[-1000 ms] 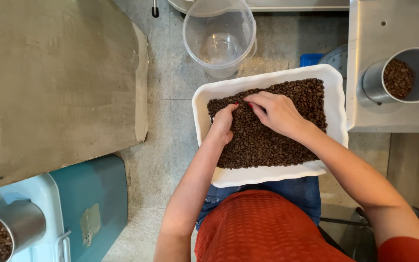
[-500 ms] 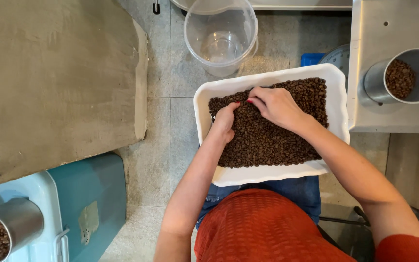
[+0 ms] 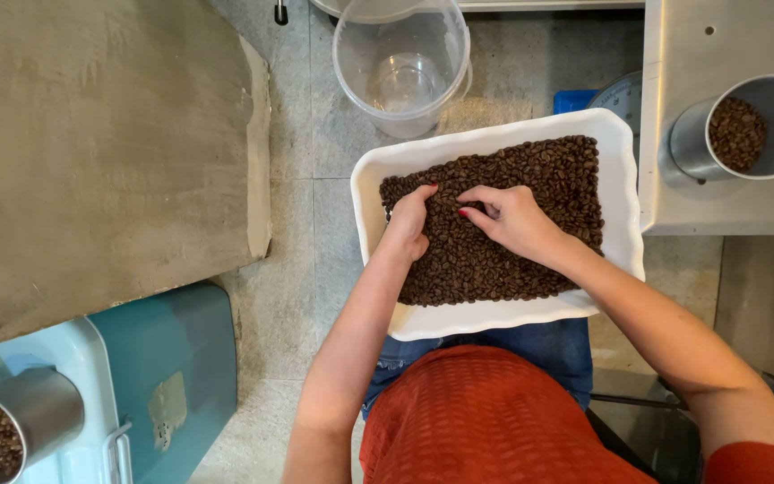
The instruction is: The person sorts roasted coffee beans by hand, picking up handfuls of beans from a tray and placing them into a container, then shifting the remaining beans in the tray to continue the process.
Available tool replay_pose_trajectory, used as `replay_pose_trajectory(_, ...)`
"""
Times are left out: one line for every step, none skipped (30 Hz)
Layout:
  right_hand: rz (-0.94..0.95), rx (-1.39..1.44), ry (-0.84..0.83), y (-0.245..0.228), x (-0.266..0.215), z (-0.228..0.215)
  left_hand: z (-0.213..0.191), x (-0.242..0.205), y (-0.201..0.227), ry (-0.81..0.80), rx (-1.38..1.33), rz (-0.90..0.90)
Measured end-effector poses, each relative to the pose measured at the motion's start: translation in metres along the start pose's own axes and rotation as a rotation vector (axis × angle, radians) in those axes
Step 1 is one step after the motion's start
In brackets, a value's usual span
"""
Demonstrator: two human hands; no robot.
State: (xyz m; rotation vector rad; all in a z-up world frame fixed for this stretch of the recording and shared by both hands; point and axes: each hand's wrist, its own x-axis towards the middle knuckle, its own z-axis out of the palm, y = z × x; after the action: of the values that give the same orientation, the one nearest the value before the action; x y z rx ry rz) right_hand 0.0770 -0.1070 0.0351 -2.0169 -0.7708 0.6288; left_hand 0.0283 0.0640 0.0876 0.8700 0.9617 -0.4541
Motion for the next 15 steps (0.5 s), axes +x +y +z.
replay_pose_trajectory(-0.001,0.002,0.002,0.002,0.001,0.002,-0.012,0.026,-0.015,0.002,0.002,0.001)
replay_pose_trajectory(-0.009,-0.023,-0.006,0.005,0.001,0.003,-0.025,0.053,-0.030,0.054,-0.106,0.015)
replay_pose_trajectory(-0.014,-0.049,-0.013,0.007,0.001,0.005,-0.037,0.079,-0.046,0.107,-0.213,0.027)
replay_pose_trajectory(-0.013,-0.047,-0.011,0.009,0.002,0.006,-0.024,0.051,-0.030,0.107,-0.210,0.026)
replay_pose_trajectory(-0.027,-0.065,-0.012,0.010,0.003,0.007,-0.010,0.023,-0.014,0.053,-0.104,0.017)
replay_pose_trajectory(-0.040,-0.084,-0.014,0.012,0.004,0.009,0.003,-0.005,0.002,-0.001,0.002,0.007)
replay_pose_trajectory(-0.038,-0.082,-0.013,0.011,0.004,0.009,0.003,-0.004,0.001,-0.001,0.003,0.005)
replay_pose_trajectory(-0.049,-0.092,-0.009,0.010,0.004,0.010,0.003,-0.003,0.001,0.005,-0.002,0.000)
replay_pose_trajectory(-0.062,-0.102,-0.006,0.009,0.004,0.011,0.003,-0.002,0.001,0.013,-0.009,-0.004)
replay_pose_trajectory(-0.061,-0.100,-0.007,0.010,0.005,0.012,-0.010,0.026,-0.014,0.015,-0.009,-0.005)
replay_pose_trajectory(-0.055,-0.096,0.002,0.012,0.005,0.014,-0.024,0.054,-0.030,0.062,-0.109,0.002)
replay_pose_trajectory(-0.050,-0.091,0.011,0.014,0.005,0.016,-0.037,0.082,-0.046,0.110,-0.208,0.010)
replay_pose_trajectory(-0.048,-0.089,0.008,0.023,0.005,0.017,-0.024,0.054,-0.032,0.114,-0.209,0.006)
replay_pose_trajectory(-0.011,-0.011,0.004,0.033,0.005,0.018,-0.011,0.027,-0.017,0.065,-0.113,0.003)
replay_pose_trajectory(0.023,0.065,0.003,0.042,0.006,0.018,0.003,0.000,-0.001,0.014,-0.015,0.001)
